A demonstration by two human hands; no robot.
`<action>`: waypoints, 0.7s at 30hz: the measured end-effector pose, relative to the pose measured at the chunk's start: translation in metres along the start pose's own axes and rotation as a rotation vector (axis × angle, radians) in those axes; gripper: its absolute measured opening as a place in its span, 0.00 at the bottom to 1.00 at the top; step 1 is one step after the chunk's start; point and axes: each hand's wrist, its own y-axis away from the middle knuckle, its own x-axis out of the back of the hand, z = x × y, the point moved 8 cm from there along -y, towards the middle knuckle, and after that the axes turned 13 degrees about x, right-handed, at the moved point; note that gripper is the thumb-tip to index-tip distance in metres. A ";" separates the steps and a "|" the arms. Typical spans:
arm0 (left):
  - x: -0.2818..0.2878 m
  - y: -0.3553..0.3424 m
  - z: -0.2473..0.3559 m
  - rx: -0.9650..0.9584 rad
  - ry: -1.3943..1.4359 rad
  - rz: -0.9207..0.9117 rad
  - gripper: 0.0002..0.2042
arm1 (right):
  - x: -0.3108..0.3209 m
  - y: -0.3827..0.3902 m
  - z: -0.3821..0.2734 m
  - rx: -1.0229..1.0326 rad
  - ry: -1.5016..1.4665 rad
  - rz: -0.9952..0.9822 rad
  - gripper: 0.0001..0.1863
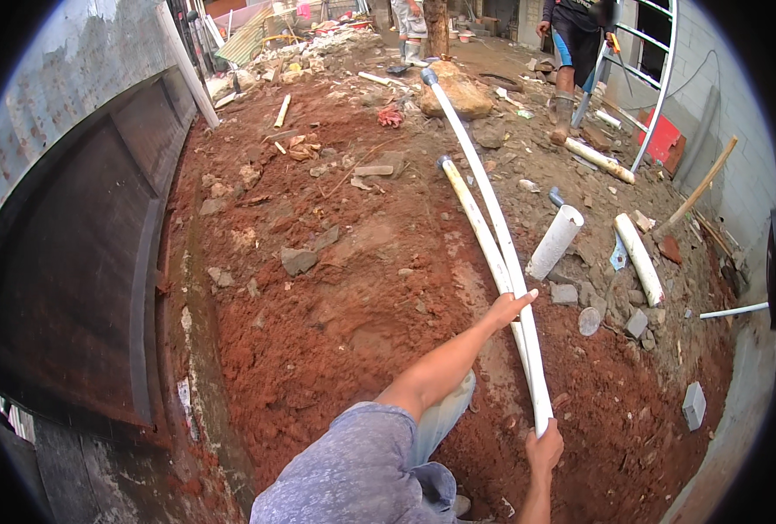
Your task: The person handles a red bucket and a trowel, then moves to an outdoor area where they pick up and position white PVC pipes on the ground. They align the pipes with another worker and place them into a trench.
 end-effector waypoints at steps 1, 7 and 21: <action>0.000 0.002 0.002 -0.020 0.009 0.006 0.32 | 0.000 -0.002 0.001 0.001 0.002 0.004 0.21; -0.016 0.011 0.005 0.116 -0.089 -0.050 0.32 | 0.004 0.003 0.011 -0.027 0.021 0.002 0.19; -0.002 -0.006 -0.013 0.095 -0.060 -0.014 0.31 | 0.008 -0.003 0.004 -0.109 -0.002 -0.107 0.23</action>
